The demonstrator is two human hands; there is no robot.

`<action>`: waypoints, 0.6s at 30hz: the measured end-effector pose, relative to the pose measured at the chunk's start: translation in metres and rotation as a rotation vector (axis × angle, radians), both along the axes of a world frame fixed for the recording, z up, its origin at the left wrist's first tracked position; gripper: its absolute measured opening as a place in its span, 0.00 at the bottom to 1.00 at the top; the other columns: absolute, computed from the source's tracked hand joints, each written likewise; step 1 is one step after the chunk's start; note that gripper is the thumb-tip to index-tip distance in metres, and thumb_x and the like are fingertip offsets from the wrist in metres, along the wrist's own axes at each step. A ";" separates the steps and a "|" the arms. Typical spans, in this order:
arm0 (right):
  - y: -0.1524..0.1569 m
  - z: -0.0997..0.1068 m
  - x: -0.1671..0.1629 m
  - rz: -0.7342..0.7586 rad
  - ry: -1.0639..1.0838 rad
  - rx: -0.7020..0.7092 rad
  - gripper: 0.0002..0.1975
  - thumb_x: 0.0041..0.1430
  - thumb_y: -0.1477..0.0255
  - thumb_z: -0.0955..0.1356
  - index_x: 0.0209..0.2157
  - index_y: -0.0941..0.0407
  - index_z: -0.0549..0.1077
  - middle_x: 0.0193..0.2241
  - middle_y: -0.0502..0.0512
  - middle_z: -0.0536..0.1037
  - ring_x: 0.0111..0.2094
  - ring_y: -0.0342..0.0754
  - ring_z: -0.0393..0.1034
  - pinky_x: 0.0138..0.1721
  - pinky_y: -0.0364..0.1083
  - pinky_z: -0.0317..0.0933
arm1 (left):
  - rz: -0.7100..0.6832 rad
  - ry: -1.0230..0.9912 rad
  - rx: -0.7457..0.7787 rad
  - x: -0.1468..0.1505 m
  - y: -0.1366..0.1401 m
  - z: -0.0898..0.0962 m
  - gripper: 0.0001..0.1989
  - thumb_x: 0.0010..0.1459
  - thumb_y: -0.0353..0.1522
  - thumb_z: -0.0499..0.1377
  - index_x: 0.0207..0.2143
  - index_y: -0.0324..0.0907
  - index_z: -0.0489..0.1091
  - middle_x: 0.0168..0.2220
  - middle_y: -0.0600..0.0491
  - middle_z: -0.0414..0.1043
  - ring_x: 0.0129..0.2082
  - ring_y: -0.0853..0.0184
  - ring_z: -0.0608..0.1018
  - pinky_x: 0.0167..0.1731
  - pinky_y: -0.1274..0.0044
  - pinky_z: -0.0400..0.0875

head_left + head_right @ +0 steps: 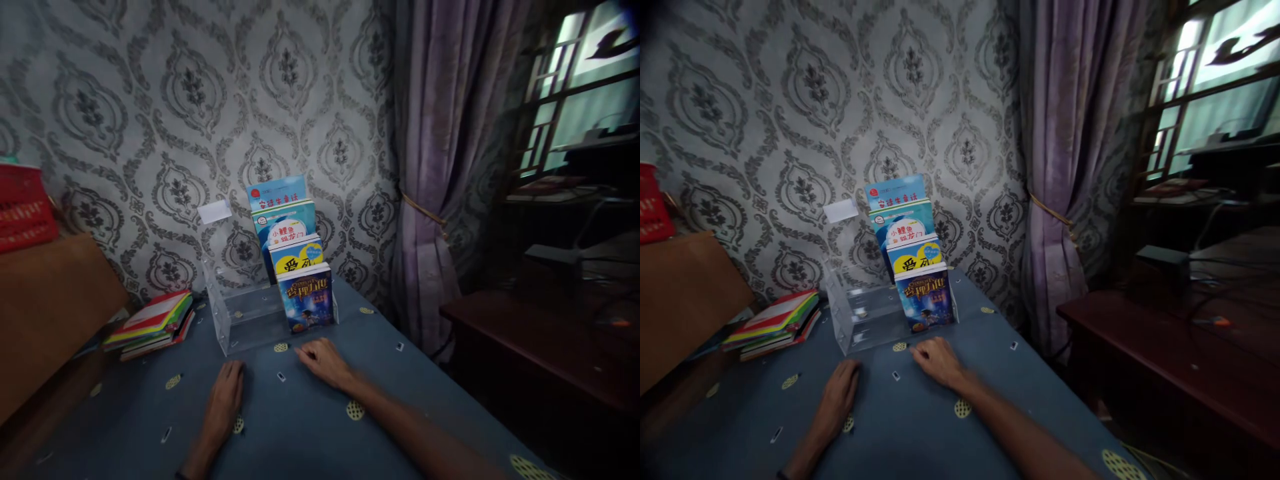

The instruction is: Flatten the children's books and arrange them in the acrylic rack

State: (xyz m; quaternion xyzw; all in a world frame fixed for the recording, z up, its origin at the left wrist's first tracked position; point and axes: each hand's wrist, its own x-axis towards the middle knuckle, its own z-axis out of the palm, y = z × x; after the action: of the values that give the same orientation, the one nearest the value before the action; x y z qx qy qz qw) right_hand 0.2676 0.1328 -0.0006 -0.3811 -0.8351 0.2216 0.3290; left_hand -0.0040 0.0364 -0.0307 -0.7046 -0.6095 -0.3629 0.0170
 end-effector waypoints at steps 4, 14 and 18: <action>0.006 0.004 0.003 -0.045 0.000 0.014 0.23 0.62 0.60 0.59 0.16 0.53 0.51 0.15 0.46 0.55 0.20 0.42 0.52 0.26 0.45 0.42 | -0.012 0.014 0.008 0.001 0.002 -0.001 0.16 0.68 0.35 0.45 0.43 0.44 0.72 0.42 0.46 0.77 0.45 0.57 0.79 0.51 0.60 0.74; -0.106 -0.011 -0.051 0.184 -0.096 -0.042 0.22 0.66 0.62 0.59 0.18 0.53 0.57 0.16 0.46 0.62 0.20 0.43 0.58 0.25 0.43 0.55 | -0.053 -0.009 -0.092 -0.003 -0.006 0.012 0.11 0.66 0.26 0.47 0.40 0.42 0.69 0.41 0.48 0.74 0.43 0.62 0.75 0.50 0.67 0.71; -0.206 -0.015 -0.083 0.842 -0.328 -0.013 0.11 0.67 0.62 0.66 0.33 0.51 0.76 0.37 0.51 0.79 0.38 0.47 0.74 0.39 0.45 0.70 | -0.034 -0.045 -0.098 -0.014 -0.009 0.014 0.11 0.64 0.24 0.49 0.40 0.41 0.69 0.41 0.48 0.74 0.44 0.62 0.75 0.51 0.68 0.70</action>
State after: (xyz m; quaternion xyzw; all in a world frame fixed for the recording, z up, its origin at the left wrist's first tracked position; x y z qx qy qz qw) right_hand 0.1850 -0.0730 -0.0160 -0.0401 -0.9571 0.2781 0.0711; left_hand -0.0179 0.0273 -0.0172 -0.7065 -0.6148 -0.3484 -0.0374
